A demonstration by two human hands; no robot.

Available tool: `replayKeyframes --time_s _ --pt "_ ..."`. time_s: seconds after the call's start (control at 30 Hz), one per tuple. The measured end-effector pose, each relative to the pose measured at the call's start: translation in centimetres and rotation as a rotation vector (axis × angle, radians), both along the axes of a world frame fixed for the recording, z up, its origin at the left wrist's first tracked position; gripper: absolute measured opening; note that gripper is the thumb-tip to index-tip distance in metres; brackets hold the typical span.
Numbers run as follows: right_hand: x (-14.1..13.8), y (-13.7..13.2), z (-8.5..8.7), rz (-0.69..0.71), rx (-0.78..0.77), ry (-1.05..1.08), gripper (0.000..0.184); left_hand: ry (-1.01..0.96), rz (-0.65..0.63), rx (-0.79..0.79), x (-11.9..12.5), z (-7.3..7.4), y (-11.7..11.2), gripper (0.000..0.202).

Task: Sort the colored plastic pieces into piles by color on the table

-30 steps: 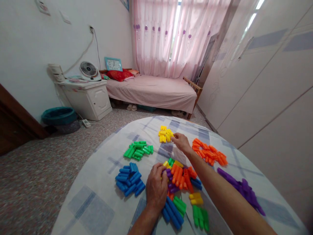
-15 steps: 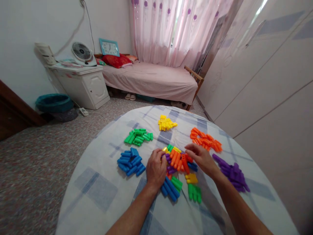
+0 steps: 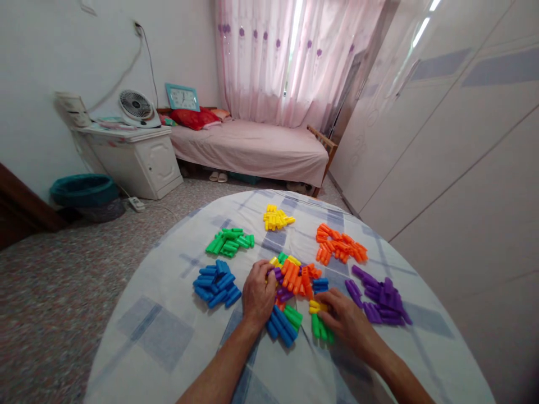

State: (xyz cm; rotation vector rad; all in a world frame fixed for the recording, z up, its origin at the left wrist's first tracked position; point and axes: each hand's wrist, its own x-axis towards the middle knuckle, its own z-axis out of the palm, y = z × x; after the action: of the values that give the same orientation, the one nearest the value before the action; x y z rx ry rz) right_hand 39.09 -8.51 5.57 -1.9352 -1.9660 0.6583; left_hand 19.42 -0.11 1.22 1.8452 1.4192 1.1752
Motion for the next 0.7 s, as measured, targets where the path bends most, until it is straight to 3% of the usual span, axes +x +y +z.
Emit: replayKeyframes --time_s 0.17,0.27,0.37,0.47,0.6,0.7 --pt "0.7 0.4 1.1 0.012 -0.096 0.068 0.010 -0.004 0.016 -0.005 0.1 0.1 -0.2 0.022" --pt "1.3 2.6 2.6 0.049 -0.059 0.216 0.014 -0.005 0.019 -0.009 0.2 0.2 -0.2 0.022" --pt "1.3 7.4 3.6 -0.043 0.046 0.409 0.024 -0.005 0.022 -0.022 0.2 0.3 -0.2 0.023" --pt "0.3 13.6 3.5 -0.262 0.067 0.680 0.024 -0.009 0.020 -0.033 0.2 0.2 -0.3 0.023" --pt "-1.5 20.9 2.2 -0.400 0.061 0.751 0.017 -0.008 0.013 -0.043 0.2 0.1 -0.2 0.024" --pt "-2.7 24.4 1.5 -0.473 0.032 0.776 0.018 0.003 0.016 -0.058 0.2 0.1 -0.3 0.024"
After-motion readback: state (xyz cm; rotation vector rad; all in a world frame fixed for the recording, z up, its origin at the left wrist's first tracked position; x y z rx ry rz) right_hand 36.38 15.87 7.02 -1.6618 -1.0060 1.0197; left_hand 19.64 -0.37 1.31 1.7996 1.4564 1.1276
